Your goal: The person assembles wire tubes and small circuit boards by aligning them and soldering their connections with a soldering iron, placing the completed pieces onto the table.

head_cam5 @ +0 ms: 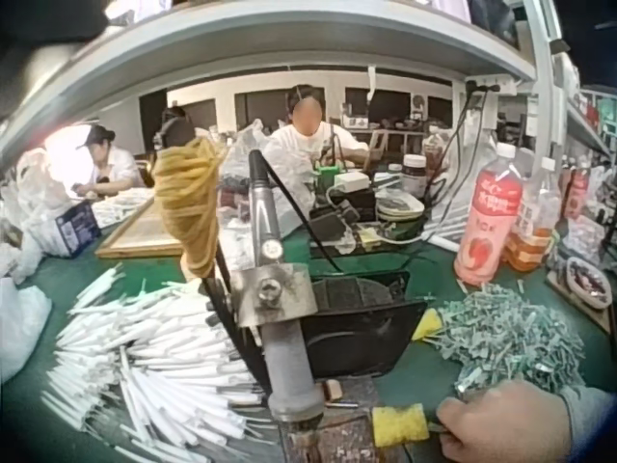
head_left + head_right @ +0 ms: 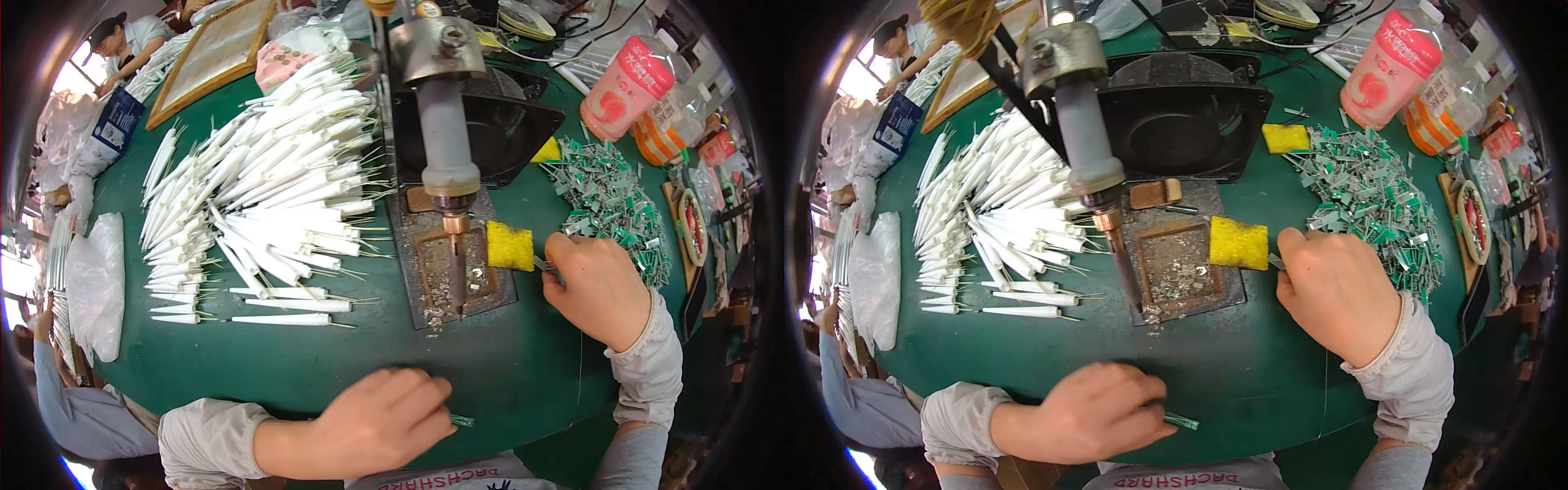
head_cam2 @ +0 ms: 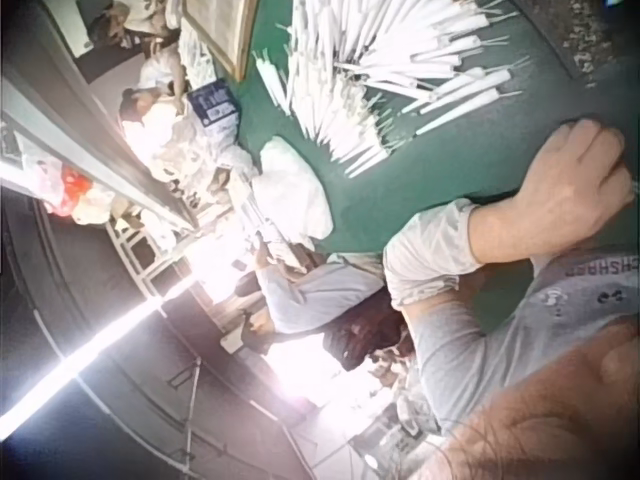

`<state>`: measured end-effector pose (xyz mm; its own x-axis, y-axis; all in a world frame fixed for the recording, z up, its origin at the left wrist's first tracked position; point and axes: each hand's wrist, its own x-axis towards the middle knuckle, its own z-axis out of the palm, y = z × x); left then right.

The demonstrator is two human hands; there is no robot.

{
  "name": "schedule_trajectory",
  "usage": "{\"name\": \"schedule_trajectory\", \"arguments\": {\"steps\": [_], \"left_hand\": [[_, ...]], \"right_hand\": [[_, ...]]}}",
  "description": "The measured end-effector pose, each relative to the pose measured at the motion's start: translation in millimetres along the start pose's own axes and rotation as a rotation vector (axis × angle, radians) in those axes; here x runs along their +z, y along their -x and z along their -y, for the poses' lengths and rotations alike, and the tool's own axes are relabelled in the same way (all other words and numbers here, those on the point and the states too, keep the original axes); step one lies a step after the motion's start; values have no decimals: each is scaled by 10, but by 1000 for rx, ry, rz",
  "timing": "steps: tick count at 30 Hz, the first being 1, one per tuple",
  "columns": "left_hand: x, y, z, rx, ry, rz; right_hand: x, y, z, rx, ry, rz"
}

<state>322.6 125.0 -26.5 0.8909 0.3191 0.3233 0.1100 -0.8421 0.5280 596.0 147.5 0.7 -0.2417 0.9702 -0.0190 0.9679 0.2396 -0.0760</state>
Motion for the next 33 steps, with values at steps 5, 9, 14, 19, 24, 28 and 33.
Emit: {"name": "schedule_trajectory", "arguments": {"steps": [5,9,14,19,24,28,33], "left_hand": [[-429,37,131,-393,-524,-91],[-513,208,219,-471,-665,-4],[-528,256,220,-433,-589,-41],[-543,139,135,-389,-341,-78],[-604,-61,73,-407,72,-29],[-560,-187,103,-450,254,-53],[-480,-231,174,-475,383,51]], "right_hand": [[-71,24,46,-33,-61,-64],[-182,61,171,-79,-272,-73],[-210,70,277,-269,-477,-6],[-252,44,343,-284,-684,278],[-230,13,381,-301,-904,403],[-123,29,300,-314,-831,416],[-70,-43,220,-162,-854,241]]}}
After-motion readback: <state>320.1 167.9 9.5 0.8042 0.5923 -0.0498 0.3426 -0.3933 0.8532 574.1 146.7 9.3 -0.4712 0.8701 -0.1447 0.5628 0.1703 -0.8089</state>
